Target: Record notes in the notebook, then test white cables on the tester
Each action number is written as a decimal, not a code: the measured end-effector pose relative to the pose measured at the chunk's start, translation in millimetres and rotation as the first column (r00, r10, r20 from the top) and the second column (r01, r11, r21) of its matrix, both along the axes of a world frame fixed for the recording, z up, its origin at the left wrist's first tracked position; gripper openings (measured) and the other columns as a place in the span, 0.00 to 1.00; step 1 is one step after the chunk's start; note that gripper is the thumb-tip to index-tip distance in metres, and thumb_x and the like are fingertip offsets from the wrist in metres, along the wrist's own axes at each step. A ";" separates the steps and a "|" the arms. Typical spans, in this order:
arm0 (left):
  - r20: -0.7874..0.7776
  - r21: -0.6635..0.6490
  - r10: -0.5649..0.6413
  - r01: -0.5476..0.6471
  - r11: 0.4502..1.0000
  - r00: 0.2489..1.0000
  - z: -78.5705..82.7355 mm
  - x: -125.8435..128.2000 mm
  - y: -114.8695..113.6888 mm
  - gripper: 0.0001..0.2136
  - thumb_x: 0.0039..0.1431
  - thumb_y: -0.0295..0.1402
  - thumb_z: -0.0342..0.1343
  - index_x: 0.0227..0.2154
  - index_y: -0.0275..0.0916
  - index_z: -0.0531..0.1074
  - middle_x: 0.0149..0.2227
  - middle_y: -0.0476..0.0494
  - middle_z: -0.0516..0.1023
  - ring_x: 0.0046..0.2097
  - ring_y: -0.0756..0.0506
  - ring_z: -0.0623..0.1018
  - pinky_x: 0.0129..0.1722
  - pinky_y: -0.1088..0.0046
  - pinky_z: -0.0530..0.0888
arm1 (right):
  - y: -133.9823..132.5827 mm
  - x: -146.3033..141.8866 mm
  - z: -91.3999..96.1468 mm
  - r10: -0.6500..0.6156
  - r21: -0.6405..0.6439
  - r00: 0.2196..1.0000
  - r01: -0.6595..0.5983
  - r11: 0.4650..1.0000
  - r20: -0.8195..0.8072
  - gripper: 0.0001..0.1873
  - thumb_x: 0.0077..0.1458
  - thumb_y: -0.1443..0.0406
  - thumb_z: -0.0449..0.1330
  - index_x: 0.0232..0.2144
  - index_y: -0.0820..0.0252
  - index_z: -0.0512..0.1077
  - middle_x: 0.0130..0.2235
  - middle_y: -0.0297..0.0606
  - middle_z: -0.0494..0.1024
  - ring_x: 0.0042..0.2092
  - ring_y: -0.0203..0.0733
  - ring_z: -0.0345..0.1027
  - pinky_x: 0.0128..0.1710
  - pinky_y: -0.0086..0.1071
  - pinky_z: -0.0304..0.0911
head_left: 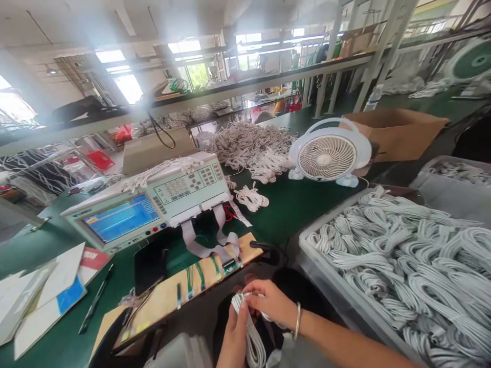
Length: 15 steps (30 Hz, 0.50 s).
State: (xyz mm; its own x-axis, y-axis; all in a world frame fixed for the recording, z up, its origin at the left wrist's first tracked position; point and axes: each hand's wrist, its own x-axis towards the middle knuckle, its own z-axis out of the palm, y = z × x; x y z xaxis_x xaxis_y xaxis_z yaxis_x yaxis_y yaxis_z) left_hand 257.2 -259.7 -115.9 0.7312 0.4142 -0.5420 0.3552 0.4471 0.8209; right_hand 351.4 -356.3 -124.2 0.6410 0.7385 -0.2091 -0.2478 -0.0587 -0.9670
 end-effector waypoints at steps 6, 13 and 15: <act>0.151 0.011 0.063 -0.065 0.998 0.987 -28.7 1.6 -3.3 0.30 0.36 0.41 0.65 0.44 0.39 0.62 0.44 0.39 0.73 0.47 0.42 0.71 0.46 0.69 0.67 | -4.7 2.1 -5.9 -0.107 -0.076 0.981 0.120 0.990 0.159 0.08 0.45 0.65 0.55 0.27 0.65 0.71 0.22 0.32 0.70 0.23 0.30 0.60 0.23 0.25 0.54; 0.109 0.029 0.180 -0.184 0.982 0.978 -34.3 8.7 -3.5 0.21 0.37 0.37 0.65 0.35 0.39 0.63 0.35 0.43 0.76 0.37 0.46 0.76 0.38 0.74 0.70 | -8.8 8.5 1.4 -0.147 -0.077 0.960 0.170 0.982 0.240 0.09 0.42 0.70 0.51 0.26 0.64 0.71 0.24 0.33 0.71 0.23 0.30 0.57 0.23 0.24 0.52; 0.115 0.069 0.129 -0.138 0.988 0.985 -36.9 9.1 -3.4 0.20 0.38 0.39 0.64 0.35 0.37 0.66 0.37 0.41 0.75 0.40 0.45 0.75 0.40 0.74 0.69 | -8.3 9.1 -1.4 -0.117 -0.125 0.960 0.152 0.980 0.254 0.08 0.41 0.69 0.53 0.26 0.64 0.70 0.23 0.32 0.70 0.23 0.30 0.57 0.23 0.24 0.52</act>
